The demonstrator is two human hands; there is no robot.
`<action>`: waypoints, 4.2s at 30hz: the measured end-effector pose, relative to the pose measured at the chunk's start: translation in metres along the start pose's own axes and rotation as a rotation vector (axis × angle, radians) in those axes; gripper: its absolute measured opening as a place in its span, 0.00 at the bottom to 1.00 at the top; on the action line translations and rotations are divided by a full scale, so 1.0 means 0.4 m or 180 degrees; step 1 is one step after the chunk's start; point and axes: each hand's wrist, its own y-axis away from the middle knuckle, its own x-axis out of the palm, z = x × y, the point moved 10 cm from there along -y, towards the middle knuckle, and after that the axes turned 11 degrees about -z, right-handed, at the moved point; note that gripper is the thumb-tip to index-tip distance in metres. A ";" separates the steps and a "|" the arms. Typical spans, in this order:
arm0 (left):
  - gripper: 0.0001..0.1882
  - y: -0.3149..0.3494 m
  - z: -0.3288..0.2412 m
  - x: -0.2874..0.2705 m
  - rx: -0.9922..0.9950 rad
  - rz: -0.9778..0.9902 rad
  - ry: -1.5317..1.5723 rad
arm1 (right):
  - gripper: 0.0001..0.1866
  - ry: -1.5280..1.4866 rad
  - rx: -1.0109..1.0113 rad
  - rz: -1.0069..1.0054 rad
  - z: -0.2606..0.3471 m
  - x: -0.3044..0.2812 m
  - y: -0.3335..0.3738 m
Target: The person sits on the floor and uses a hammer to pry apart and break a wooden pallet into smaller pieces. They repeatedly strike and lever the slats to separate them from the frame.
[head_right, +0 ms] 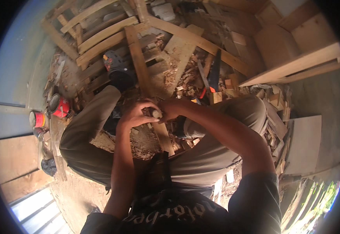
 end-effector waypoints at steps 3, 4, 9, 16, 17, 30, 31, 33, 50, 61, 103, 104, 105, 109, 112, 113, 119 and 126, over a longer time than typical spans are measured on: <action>0.20 0.004 0.019 0.002 -0.0302 -0.0005 -0.0001 | 0.34 0.0330 -0.0046 -0.0231 0.033 -0.041 0.025; 0.21 0.005 0.023 0.004 -0.0413 0.0024 -0.0093 | 0.34 0.0577 0.0008 -0.0182 0.024 -0.041 0.029; 0.21 -0.005 0.026 0.029 -0.0601 -0.0051 -0.0297 | 0.29 0.1153 0.0282 -0.0006 -0.032 -0.153 0.104; 0.20 -0.084 0.093 0.016 0.0062 -0.1431 0.0415 | 0.24 0.1170 0.0476 -0.0949 -0.255 -0.469 0.206; 0.20 -0.098 0.095 0.007 0.0017 -0.1631 0.0371 | 0.23 0.1018 0.0607 -0.1054 -0.306 -0.499 0.228; 0.27 -0.284 0.256 -0.052 -0.0735 -0.3062 0.1300 | 0.22 0.1087 0.3285 -0.3744 -1.469 -0.586 0.299; 0.27 -0.296 0.266 -0.060 -0.0759 -0.3124 0.1141 | 0.24 0.1093 0.3337 -0.3944 -1.512 -0.620 0.293; 0.26 -0.314 0.296 -0.054 -0.1007 -0.3063 0.1224 | 0.29 0.1286 0.3660 -0.3774 -1.590 -0.672 0.269; 0.28 -0.299 0.275 -0.056 -0.0956 -0.3285 0.1571 | 0.14 0.1816 0.2846 -0.4078 -1.539 -0.837 0.392; 0.16 -0.224 0.278 -0.088 -0.0957 -0.3109 0.2161 | 0.15 -0.2731 0.1245 -0.4095 -0.926 -0.540 0.429; 0.27 -0.252 0.249 -0.138 -0.1159 -0.2388 0.2511 | 0.17 -0.3035 0.2466 -0.3847 -0.319 0.262 -0.089; 0.30 -0.229 0.276 -0.151 -0.1104 -0.2538 0.2324 | 0.16 -0.3183 0.2452 -0.3674 -0.273 0.245 -0.095; 0.32 -0.237 0.262 -0.137 -0.0961 -0.2440 0.2376 | 0.16 -0.3056 0.2413 -0.3834 -0.296 0.240 -0.081; 0.38 -0.250 0.243 -0.109 -0.0768 -0.2183 0.2736 | 0.20 -0.2956 0.1982 -0.4602 -0.345 0.158 -0.056; 0.33 -0.213 0.271 -0.122 -0.0597 -0.2321 0.2612 | 0.29 -0.3194 0.1586 -0.4348 -0.250 -0.027 -0.085; 0.31 -0.203 0.291 -0.116 -0.0689 -0.2384 0.2572 | 0.32 -0.3229 0.1462 -0.4269 -0.216 -0.090 -0.096; 0.28 -0.139 0.403 -0.128 -0.1285 -0.2750 0.2421 | 0.36 -0.2333 0.1082 -0.3531 -0.001 -0.309 -0.174; 0.28 -0.097 0.502 -0.209 -0.1174 -0.3128 0.2523 | 0.21 -0.3418 0.0800 -0.3013 -0.057 -0.205 -0.242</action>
